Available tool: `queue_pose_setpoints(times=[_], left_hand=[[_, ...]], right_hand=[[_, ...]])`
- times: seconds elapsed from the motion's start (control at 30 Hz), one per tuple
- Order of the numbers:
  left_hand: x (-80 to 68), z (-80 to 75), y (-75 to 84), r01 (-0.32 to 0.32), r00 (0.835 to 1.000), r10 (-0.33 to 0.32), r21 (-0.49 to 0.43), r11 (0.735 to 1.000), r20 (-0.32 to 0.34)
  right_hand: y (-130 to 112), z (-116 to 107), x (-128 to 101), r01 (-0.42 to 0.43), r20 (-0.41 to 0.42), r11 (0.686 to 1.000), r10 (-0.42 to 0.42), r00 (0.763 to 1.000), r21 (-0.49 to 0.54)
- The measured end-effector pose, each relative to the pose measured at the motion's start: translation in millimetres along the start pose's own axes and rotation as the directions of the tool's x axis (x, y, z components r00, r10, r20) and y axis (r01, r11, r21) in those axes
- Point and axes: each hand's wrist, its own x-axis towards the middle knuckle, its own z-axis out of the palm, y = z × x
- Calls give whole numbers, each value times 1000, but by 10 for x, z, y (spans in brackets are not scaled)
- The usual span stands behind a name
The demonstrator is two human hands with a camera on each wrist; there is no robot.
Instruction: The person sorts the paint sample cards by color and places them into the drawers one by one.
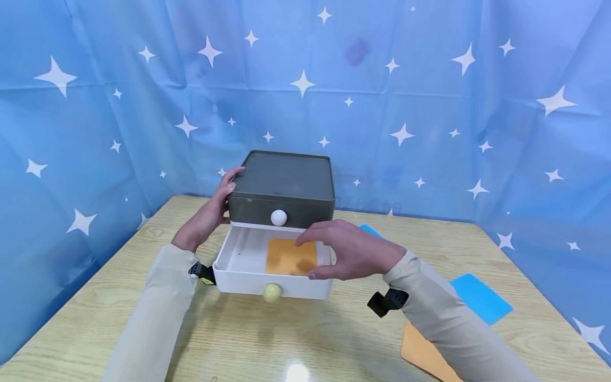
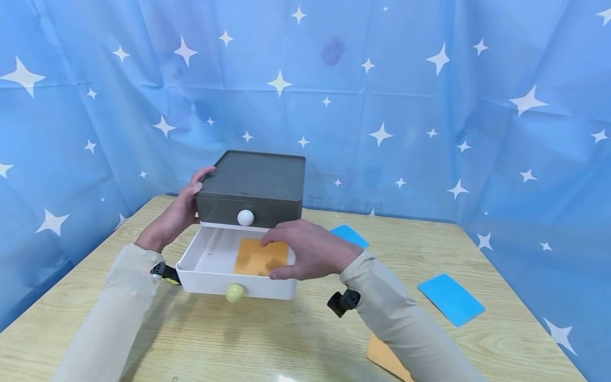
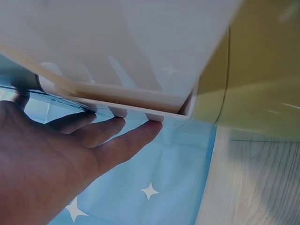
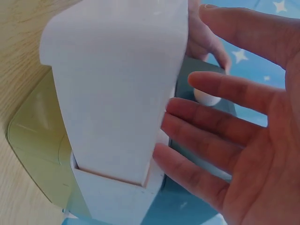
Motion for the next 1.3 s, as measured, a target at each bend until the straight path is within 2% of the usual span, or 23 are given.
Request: queue_pose_setpoints(times=[0.4,0.5,0.77,1.0,1.3], left_hand=[[-3,1,-5,-9,1000,9,3,1000,2],[-1,0,-2,-8,1000,8,0,1000,3],[-10,-7,-9,-12,1000,12,-6,1000,5],[-13,-2,-1,-11,1000,11,-1,1000,0],[-3,5,0,-5,1000,5,3,1000,-4]], right_hand=[[44,-138,-221,-10,-96,999,5,995,-43],[68,-161,-308,-37,-103,998,32,994,-43],[163,-208,-548,-151,-85,988,147,986,-40],[257,-209,-787,-177,-97,984,174,980,-30],[385,-92,-1116,-238,-37,969,236,971,-65]])
